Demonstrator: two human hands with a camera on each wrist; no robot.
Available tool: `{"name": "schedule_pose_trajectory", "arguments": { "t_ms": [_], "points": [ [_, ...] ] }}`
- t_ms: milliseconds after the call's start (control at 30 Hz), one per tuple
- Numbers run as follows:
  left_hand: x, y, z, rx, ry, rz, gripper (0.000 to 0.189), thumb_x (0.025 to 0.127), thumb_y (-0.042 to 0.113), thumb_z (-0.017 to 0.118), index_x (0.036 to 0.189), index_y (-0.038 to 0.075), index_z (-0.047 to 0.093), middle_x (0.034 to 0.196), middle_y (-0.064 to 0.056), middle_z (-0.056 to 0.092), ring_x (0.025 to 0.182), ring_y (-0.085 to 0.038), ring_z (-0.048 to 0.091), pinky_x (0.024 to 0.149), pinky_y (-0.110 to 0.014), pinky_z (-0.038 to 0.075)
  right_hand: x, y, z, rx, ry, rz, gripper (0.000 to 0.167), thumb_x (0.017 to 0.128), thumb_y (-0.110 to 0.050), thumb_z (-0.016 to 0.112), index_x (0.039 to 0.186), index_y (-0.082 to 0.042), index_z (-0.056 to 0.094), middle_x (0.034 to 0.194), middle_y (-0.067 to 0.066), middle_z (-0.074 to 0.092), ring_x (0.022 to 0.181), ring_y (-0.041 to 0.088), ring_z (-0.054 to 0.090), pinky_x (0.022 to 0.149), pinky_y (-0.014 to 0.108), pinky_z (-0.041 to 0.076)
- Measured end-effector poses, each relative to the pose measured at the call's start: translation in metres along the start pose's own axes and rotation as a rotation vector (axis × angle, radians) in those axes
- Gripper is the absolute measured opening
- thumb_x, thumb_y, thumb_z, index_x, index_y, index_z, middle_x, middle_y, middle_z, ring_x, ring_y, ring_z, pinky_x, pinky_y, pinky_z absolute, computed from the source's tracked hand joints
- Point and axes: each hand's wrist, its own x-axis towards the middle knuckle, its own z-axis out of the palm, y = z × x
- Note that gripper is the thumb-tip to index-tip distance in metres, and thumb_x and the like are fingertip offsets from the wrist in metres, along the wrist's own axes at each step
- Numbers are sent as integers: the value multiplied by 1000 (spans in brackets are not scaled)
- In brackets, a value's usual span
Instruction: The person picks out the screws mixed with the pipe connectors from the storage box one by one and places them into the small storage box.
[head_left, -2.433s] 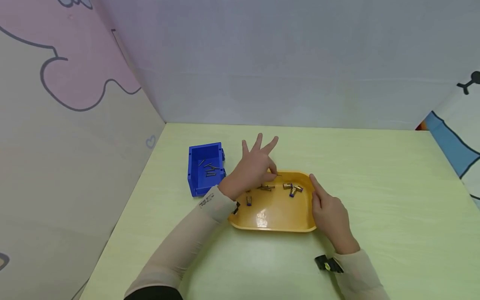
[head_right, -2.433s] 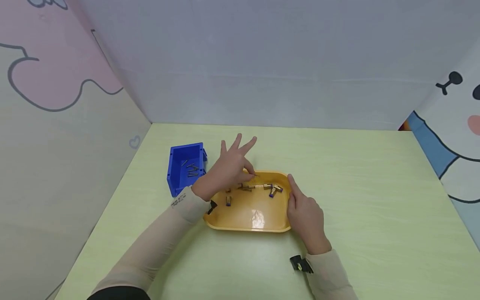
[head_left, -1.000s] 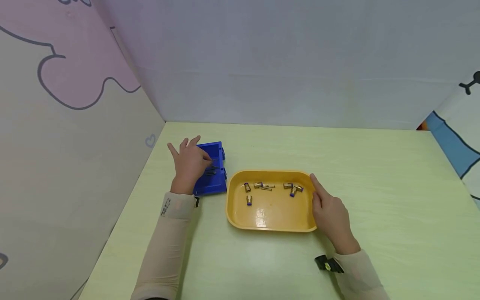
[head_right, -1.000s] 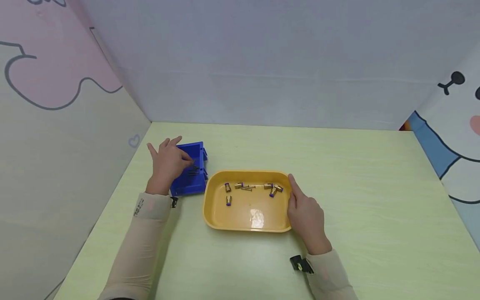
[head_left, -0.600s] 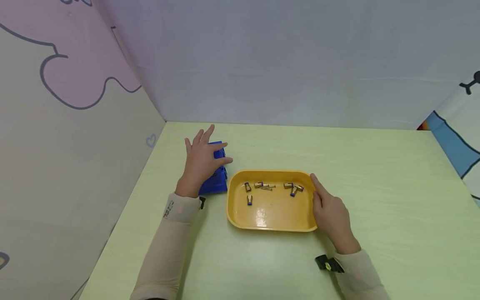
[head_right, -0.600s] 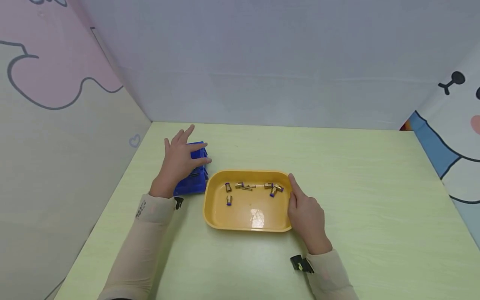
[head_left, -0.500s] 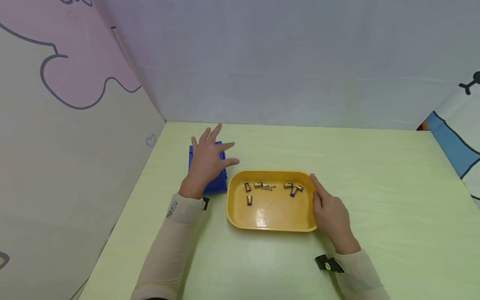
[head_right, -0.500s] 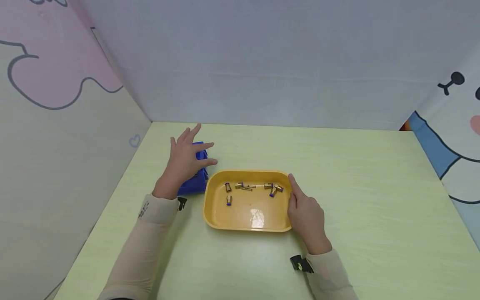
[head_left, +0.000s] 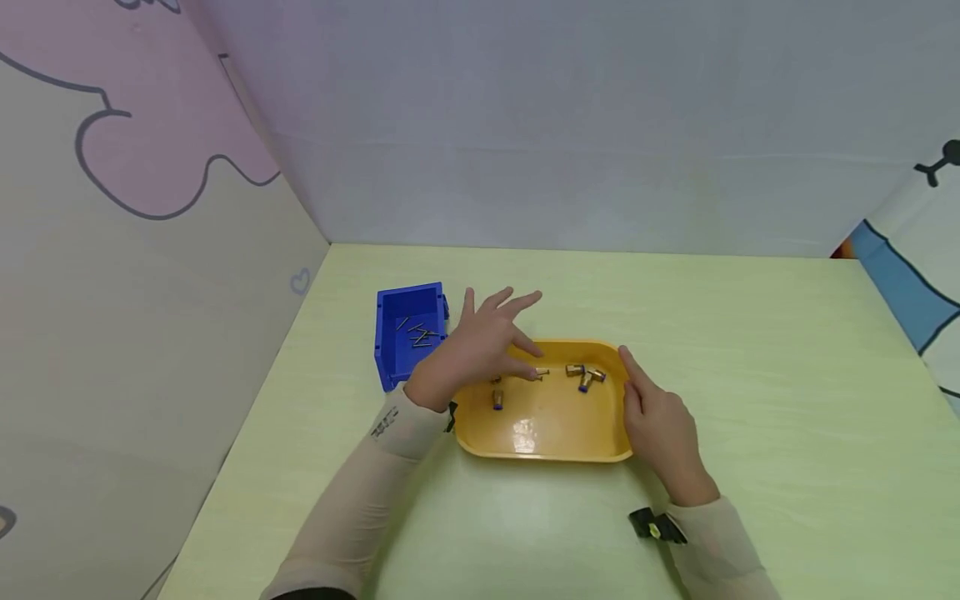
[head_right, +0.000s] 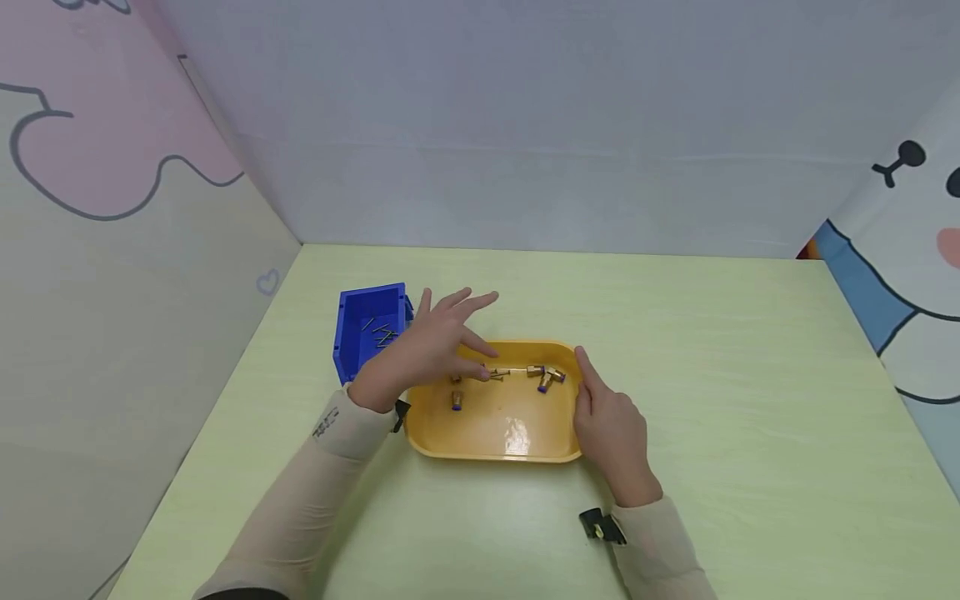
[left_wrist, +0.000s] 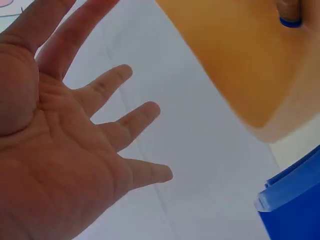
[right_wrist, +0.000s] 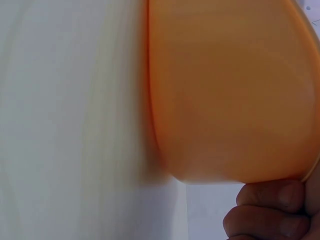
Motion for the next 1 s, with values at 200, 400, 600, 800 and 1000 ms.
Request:
{"name": "schedule_pose_trajectory", "arguments": {
  "t_ms": [200,400,600,800,1000],
  "points": [
    [7,12,5,38,-30,-10,43,80,52,79,119,36,74,166,9,14,154,-29,2,110,-70,-15,0,0,-1,-2,-9,10,50,105,-15,40,155,-16,37,53,4,41,44,18,35,44,32,32],
    [16,18,18,66,-29,-32,51,78,57,78,124,37,71,167,10,9,154,-29,0,109,-72,-13,0,0,0,-1,-17,10,51,105,-15,40,156,-16,36,52,3,41,44,17,35,44,31,32],
    [21,17,31,97,-56,-75,53,75,60,78,123,40,70,167,10,9,154,-30,0,108,-75,-7,1,1,1,3,-15,-1,51,105,-15,41,156,-16,37,52,3,40,43,17,35,44,31,32],
    [21,11,39,103,-59,-76,51,71,51,84,119,38,73,167,9,11,154,-30,-1,109,-73,-11,1,1,1,-2,-6,-5,51,104,-14,41,155,-16,37,52,3,40,44,17,35,44,32,32],
    [20,5,48,158,-92,-80,39,74,52,83,112,42,76,167,7,12,154,-32,0,110,-73,-8,0,0,-1,6,3,-3,51,104,-14,42,155,-15,38,52,3,40,44,17,35,44,32,31]
  ]
}}
